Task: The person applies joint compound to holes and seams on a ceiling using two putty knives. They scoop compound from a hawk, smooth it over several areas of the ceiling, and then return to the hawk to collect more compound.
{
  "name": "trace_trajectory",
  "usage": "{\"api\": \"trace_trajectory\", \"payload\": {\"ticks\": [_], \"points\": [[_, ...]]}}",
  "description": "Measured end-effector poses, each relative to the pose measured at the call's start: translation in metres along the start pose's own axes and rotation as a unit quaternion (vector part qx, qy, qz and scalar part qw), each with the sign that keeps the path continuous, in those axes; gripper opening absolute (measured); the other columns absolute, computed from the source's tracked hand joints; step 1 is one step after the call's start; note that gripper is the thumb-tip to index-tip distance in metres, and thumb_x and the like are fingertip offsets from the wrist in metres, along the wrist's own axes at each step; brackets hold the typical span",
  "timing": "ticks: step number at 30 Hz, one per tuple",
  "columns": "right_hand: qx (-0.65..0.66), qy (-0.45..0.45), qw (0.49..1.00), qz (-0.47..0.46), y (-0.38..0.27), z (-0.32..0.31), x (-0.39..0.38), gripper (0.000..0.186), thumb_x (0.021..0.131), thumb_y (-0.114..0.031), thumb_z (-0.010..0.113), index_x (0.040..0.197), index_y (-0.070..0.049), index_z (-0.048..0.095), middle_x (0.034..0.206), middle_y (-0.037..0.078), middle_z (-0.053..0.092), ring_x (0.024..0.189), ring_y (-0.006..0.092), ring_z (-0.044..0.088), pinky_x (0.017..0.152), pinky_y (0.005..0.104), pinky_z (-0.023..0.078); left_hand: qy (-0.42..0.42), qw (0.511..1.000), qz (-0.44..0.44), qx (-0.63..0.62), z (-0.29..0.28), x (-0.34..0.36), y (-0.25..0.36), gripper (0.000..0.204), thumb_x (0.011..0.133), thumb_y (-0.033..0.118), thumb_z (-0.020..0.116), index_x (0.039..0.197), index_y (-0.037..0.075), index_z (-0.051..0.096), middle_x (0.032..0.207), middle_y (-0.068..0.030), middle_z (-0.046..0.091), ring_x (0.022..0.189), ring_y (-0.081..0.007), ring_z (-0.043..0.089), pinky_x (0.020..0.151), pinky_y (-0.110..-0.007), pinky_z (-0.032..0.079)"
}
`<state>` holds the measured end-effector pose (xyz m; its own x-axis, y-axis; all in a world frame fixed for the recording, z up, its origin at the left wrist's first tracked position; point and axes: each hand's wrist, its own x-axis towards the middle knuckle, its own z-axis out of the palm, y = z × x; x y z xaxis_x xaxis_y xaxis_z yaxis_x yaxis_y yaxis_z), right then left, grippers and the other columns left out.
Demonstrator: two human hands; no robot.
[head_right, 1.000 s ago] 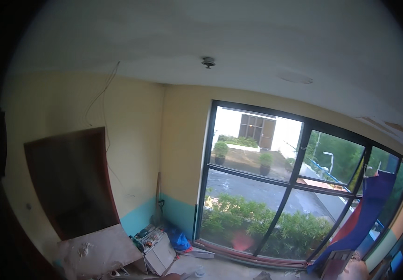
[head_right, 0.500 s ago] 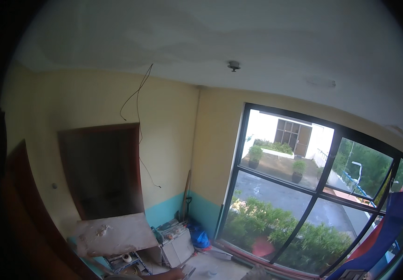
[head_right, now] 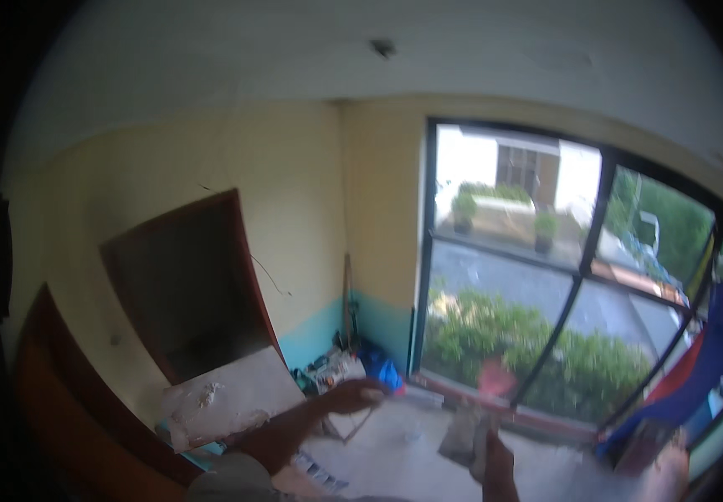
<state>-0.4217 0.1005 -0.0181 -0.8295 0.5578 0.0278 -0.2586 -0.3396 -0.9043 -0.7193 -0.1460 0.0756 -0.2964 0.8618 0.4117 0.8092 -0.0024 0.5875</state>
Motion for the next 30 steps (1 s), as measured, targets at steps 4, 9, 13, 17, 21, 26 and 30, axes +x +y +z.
{"api": "trace_trajectory", "payload": {"ticks": [4, 9, 13, 17, 21, 26, 30], "points": [[0.190, 0.015, 0.973, 0.130, -0.011, 0.014, 0.030, 0.051, 0.098, -0.028, 0.044, 0.137, 0.003, 0.038, 0.130, 0.021, 0.051, 0.117, 0.0368, 0.053, 0.101, 0.0526, 0.042, -0.073, 0.984, 0.160, 0.016, -0.066, 0.031, 0.060, 0.028, 0.073, 0.011, 0.075, 0.101, 0.009, 0.071, 0.103, -0.0067, 0.067, 0.102, -0.0253, 0.060, 0.093, -0.039, 0.044], [0.239, 0.036, 0.958, 0.156, -0.061, 0.071, 0.020, 0.048, 0.100, -0.028, 0.041, 0.134, 0.006, 0.038, 0.126, 0.022, 0.053, 0.112, 0.0358, 0.058, 0.096, 0.0511, 0.048, -0.134, 0.959, 0.214, 0.130, -0.089, 0.057, 0.109, 0.034, 0.061, 0.011, 0.079, 0.094, 0.017, 0.071, 0.101, -0.0013, 0.067, 0.105, -0.0223, 0.060, 0.106, -0.048, 0.035], [0.225, 0.034, 0.959, 0.169, -0.061, 0.080, 0.027, 0.047, 0.100, -0.027, 0.040, 0.134, 0.006, 0.038, 0.124, 0.021, 0.054, 0.111, 0.0346, 0.059, 0.095, 0.0494, 0.049, -0.153, 0.939, 0.280, 0.128, -0.085, 0.077, 0.116, 0.038, 0.058, 0.011, 0.078, 0.095, 0.018, 0.071, 0.102, -0.0003, 0.066, 0.106, -0.0231, 0.060, 0.109, -0.050, 0.032], [0.208, 0.050, 0.962, 0.170, -0.057, 0.088, 0.027, 0.046, 0.100, -0.027, 0.042, 0.131, 0.006, 0.041, 0.119, 0.020, 0.057, 0.108, 0.0329, 0.060, 0.092, 0.0477, 0.051, -0.156, 0.925, 0.323, 0.125, -0.072, 0.082, 0.115, 0.042, 0.057, 0.010, 0.077, 0.098, 0.018, 0.070, 0.105, -0.0004, 0.065, 0.108, -0.0222, 0.058, 0.110, -0.050, 0.029], [0.070, 0.115, 0.988, 0.080, -0.044, 0.088, 0.029, 0.044, 0.099, -0.027, 0.047, 0.127, 0.007, 0.050, 0.115, 0.015, 0.061, 0.104, 0.0287, 0.061, 0.091, 0.0421, 0.050, -0.242, 0.917, 0.298, 0.109, -0.048, 0.084, 0.091, 0.025, 0.071, 0.008, 0.061, 0.094, 0.016, 0.068, 0.096, -0.0013, 0.062, 0.101, -0.0214, 0.058, 0.103, -0.046, 0.035], [0.218, 0.053, 0.974, -0.004, -0.013, 0.091, 0.023, 0.045, 0.102, -0.028, 0.035, 0.135, 0.002, 0.041, 0.130, 0.015, 0.053, 0.119, 0.0324, 0.054, 0.103, 0.0475, 0.042, -0.250, 0.894, 0.322, 0.186, -0.051, 0.067, 0.088, 0.033, 0.070, 0.003, 0.057, 0.099, 0.014, 0.067, 0.103, -0.0035, 0.063, 0.104, -0.0216, 0.057, 0.100, -0.040, 0.035], [0.013, 0.064, 0.981, -0.181, -0.027, 0.071, 0.055, 0.042, 0.101, -0.028, 0.036, 0.133, -0.002, 0.044, 0.128, 0.012, 0.055, 0.116, 0.0286, 0.056, 0.099, 0.0419, 0.045, -0.144, 0.972, 0.182, -0.025, -0.056, 0.048, 0.042, 0.033, 0.070, -0.002, 0.061, 0.100, 0.011, 0.065, 0.098, -0.0114, 0.065, 0.102, -0.0319, 0.058, 0.084, -0.040, 0.048]]}}
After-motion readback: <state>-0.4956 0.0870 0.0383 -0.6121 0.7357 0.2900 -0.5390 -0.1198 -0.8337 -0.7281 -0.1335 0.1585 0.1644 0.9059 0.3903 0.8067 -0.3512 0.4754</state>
